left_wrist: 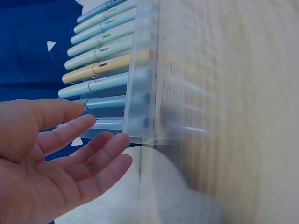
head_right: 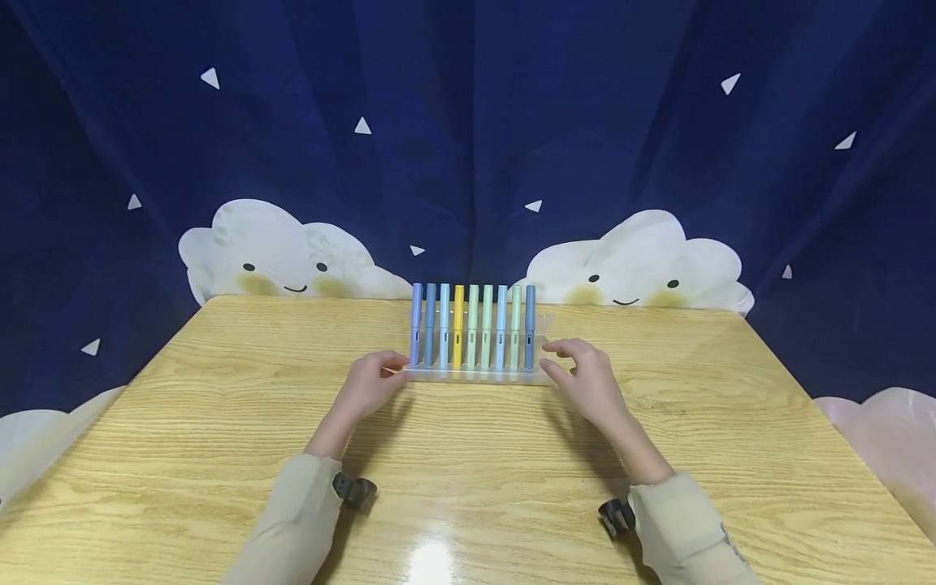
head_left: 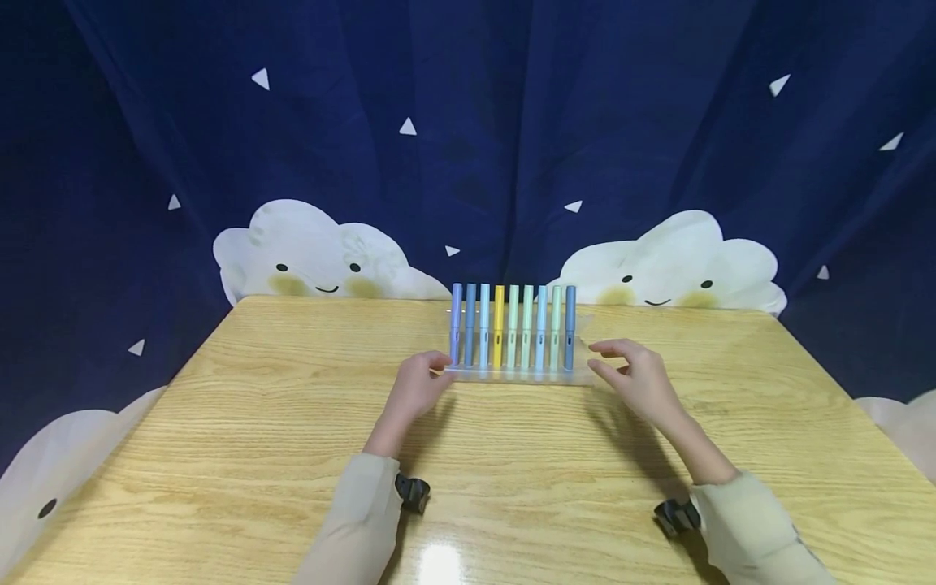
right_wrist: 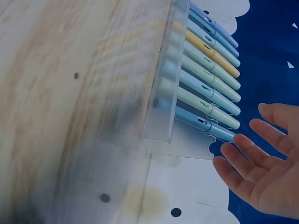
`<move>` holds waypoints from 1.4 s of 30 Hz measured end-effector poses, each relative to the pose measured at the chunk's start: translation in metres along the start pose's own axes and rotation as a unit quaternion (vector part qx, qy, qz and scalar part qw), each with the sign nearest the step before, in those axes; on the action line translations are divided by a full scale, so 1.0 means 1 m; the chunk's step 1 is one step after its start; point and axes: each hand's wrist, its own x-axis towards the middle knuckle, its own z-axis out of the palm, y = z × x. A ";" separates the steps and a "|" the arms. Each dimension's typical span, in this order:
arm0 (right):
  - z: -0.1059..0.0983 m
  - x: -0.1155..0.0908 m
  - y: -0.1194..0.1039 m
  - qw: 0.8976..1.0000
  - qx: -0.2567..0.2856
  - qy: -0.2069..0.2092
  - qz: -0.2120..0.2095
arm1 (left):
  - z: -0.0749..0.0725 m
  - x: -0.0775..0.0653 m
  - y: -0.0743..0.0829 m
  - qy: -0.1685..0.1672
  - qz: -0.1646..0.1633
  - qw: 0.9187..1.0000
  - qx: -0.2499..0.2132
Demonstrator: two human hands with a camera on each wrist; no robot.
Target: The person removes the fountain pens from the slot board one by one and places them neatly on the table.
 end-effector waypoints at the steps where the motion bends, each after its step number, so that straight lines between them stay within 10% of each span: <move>1: 0.000 0.001 0.000 1.000 0.004 -0.001 0.003 | 0.000 0.000 0.000 0.000 -0.003 1.000 -0.008; 17: 0.004 0.012 0.011 0.995 0.057 -0.024 0.073 | 0.003 0.009 -0.012 -0.012 -0.080 0.991 -0.107; 26: 0.010 0.024 0.019 0.995 0.057 -0.027 0.082 | 0.007 0.014 -0.019 -0.026 -0.118 0.972 -0.201; 42: 0.019 0.042 0.026 0.993 0.089 -0.024 0.072 | 0.011 0.020 -0.027 -0.016 -0.121 0.960 -0.252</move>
